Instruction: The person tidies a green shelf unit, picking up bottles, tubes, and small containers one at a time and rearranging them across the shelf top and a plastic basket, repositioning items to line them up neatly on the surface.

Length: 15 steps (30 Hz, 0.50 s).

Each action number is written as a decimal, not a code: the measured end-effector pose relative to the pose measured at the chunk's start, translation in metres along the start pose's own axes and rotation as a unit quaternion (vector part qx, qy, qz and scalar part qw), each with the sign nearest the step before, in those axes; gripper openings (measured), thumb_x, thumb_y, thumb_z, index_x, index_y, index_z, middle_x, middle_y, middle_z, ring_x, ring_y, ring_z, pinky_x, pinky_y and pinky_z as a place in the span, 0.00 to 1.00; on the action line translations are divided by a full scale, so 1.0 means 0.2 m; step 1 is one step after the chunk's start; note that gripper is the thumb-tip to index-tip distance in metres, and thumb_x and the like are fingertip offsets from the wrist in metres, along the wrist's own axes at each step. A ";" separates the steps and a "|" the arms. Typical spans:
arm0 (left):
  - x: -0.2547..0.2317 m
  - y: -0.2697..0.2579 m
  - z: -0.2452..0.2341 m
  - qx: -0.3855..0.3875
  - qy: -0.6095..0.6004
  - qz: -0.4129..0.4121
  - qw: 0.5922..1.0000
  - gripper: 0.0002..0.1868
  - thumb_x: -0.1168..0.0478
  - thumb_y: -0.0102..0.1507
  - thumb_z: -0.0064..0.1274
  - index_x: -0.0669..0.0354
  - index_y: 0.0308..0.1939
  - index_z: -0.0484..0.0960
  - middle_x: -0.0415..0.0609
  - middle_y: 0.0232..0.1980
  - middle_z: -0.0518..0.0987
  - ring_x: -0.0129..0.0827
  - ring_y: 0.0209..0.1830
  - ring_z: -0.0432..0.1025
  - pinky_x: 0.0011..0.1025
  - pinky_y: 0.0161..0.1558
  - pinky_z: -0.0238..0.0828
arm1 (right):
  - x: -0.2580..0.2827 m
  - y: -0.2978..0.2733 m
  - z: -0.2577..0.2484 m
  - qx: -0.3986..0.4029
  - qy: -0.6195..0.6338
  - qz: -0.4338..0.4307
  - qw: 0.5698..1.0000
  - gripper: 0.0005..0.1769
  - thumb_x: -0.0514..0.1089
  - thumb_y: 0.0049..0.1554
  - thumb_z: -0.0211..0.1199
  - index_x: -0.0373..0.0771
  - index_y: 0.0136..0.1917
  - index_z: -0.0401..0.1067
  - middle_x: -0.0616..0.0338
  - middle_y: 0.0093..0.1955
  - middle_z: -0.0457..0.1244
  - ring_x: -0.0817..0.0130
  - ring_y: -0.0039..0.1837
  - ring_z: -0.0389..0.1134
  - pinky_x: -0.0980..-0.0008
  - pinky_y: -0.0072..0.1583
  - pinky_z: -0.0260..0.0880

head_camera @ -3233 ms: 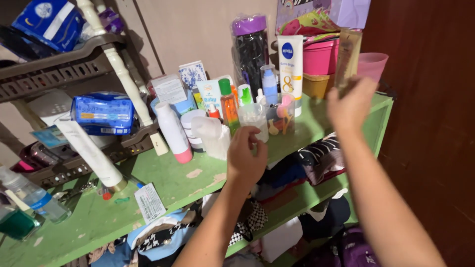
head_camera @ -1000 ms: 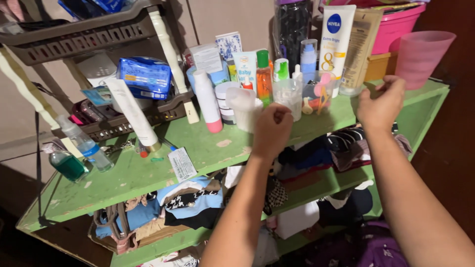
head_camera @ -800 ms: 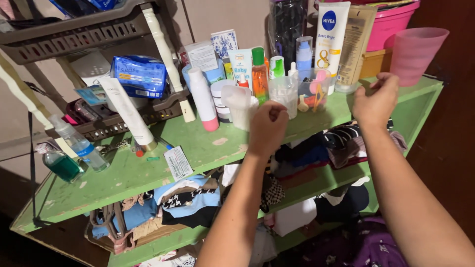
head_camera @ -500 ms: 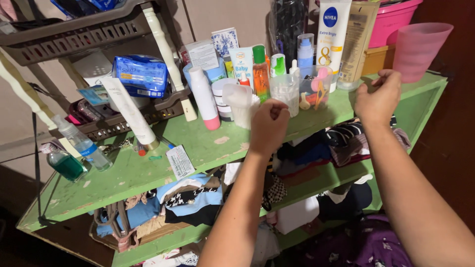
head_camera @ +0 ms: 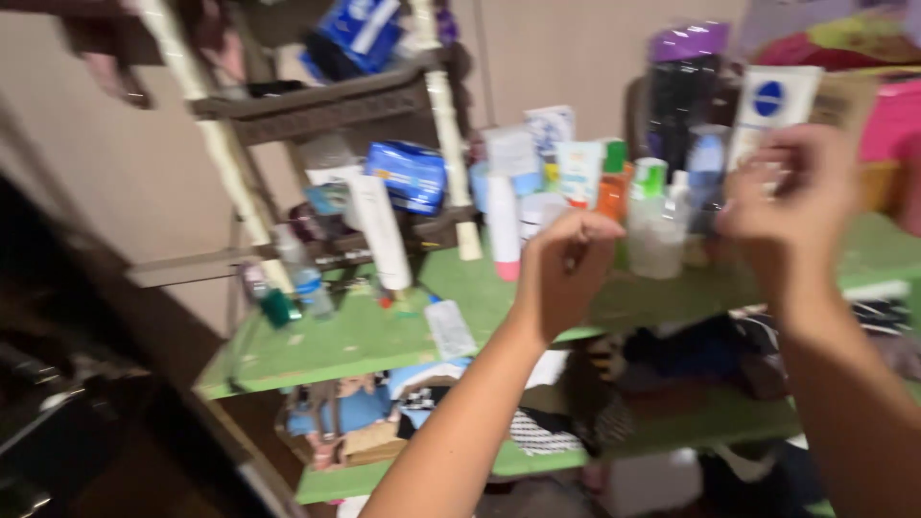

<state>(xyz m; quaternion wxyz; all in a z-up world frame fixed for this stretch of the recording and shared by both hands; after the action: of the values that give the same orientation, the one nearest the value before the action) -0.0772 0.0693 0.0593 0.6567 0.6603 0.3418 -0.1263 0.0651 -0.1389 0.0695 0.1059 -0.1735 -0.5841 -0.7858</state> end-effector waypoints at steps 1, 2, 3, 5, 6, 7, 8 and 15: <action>-0.03 0.03 -0.08 -0.035 0.039 0.058 0.997 0.04 0.68 0.69 0.53 0.61 0.43 0.83 0.39 0.34 0.77 0.17 0.31 0.64 0.20 0.34 0.60 | 0.14 -0.03 0.15 0.072 0.034 -0.026 0.997 0.10 0.30 0.67 0.60 0.34 0.61 0.65 0.61 0.51 0.61 0.77 0.49 0.62 0.78 0.52 0.65; -0.05 0.06 -0.16 -0.070 0.079 0.117 0.988 0.04 0.69 0.69 0.53 0.62 0.42 0.83 0.39 0.36 0.77 0.17 0.33 0.62 0.19 0.35 0.59 | 0.28 -0.06 0.30 0.142 0.067 -0.053 0.986 0.08 0.31 0.68 0.59 0.34 0.60 0.66 0.59 0.52 0.63 0.77 0.51 0.67 0.78 0.54 0.70; -0.14 0.07 -0.27 -0.077 0.086 0.121 0.986 0.04 0.69 0.69 0.53 0.62 0.42 0.83 0.39 0.36 0.77 0.17 0.33 0.62 0.19 0.35 0.59 | 0.41 -0.07 0.46 0.146 0.076 -0.058 0.985 0.08 0.31 0.68 0.59 0.34 0.60 0.66 0.59 0.52 0.63 0.77 0.51 0.67 0.78 0.54 0.70; -0.31 0.09 -0.49 -0.111 0.038 0.142 0.983 0.04 0.67 0.71 0.49 0.60 0.45 0.80 0.37 0.38 0.77 0.15 0.36 0.68 0.18 0.39 0.67 | 0.67 -0.13 0.78 0.373 -0.071 -0.084 0.921 0.24 0.42 0.51 0.69 0.34 0.60 0.72 0.45 0.55 0.65 0.58 0.44 0.71 0.60 0.47 0.71; -0.31 0.10 -0.62 -0.117 0.046 0.147 0.981 0.04 0.67 0.71 0.49 0.60 0.45 0.80 0.37 0.38 0.77 0.15 0.36 0.68 0.18 0.39 0.67 | 0.66 -0.16 0.91 0.374 -0.062 -0.090 0.921 0.24 0.42 0.51 0.69 0.34 0.60 0.72 0.45 0.55 0.65 0.58 0.44 0.71 0.60 0.47 0.71; -0.31 0.12 -0.74 -0.158 0.060 0.161 0.972 0.05 0.68 0.70 0.48 0.61 0.45 0.80 0.38 0.38 0.78 0.16 0.37 0.69 0.18 0.40 0.67 | 0.66 -0.19 1.03 0.381 -0.116 -0.147 0.906 0.30 0.44 0.50 0.71 0.33 0.63 0.70 0.42 0.58 0.64 0.51 0.49 0.69 0.55 0.51 0.71; -0.31 0.14 -0.87 -0.198 0.073 0.175 0.962 0.06 0.68 0.69 0.48 0.62 0.45 0.81 0.38 0.38 0.78 0.17 0.38 0.70 0.19 0.41 0.68 | 0.66 -0.22 1.16 0.384 -0.169 -0.202 0.885 0.36 0.45 0.48 0.72 0.31 0.66 0.67 0.39 0.61 0.62 0.43 0.55 0.68 0.49 0.54 0.70; -0.34 0.26 -1.68 -0.250 0.046 0.065 0.965 0.05 0.66 0.67 0.48 0.61 0.40 0.81 0.39 0.31 0.76 0.20 0.29 0.68 0.21 0.31 0.64 | 0.69 -0.31 1.65 0.332 -0.371 -0.330 0.802 0.54 0.43 0.40 0.71 0.30 0.77 0.54 0.43 0.72 0.55 0.48 0.70 0.61 0.58 0.70 0.62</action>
<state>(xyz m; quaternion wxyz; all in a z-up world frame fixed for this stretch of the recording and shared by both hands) -0.1891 0.3744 0.1776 0.7910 0.5015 0.3484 0.0367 -0.0343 0.1997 0.1550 -0.3332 -0.2031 -0.8260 -0.4068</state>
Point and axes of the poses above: each hand's wrist, its own y-axis towards the middle knuckle, its own z-axis out of the palm, x = y × z, the point moved 1 cm from there along y, towards the middle knuckle
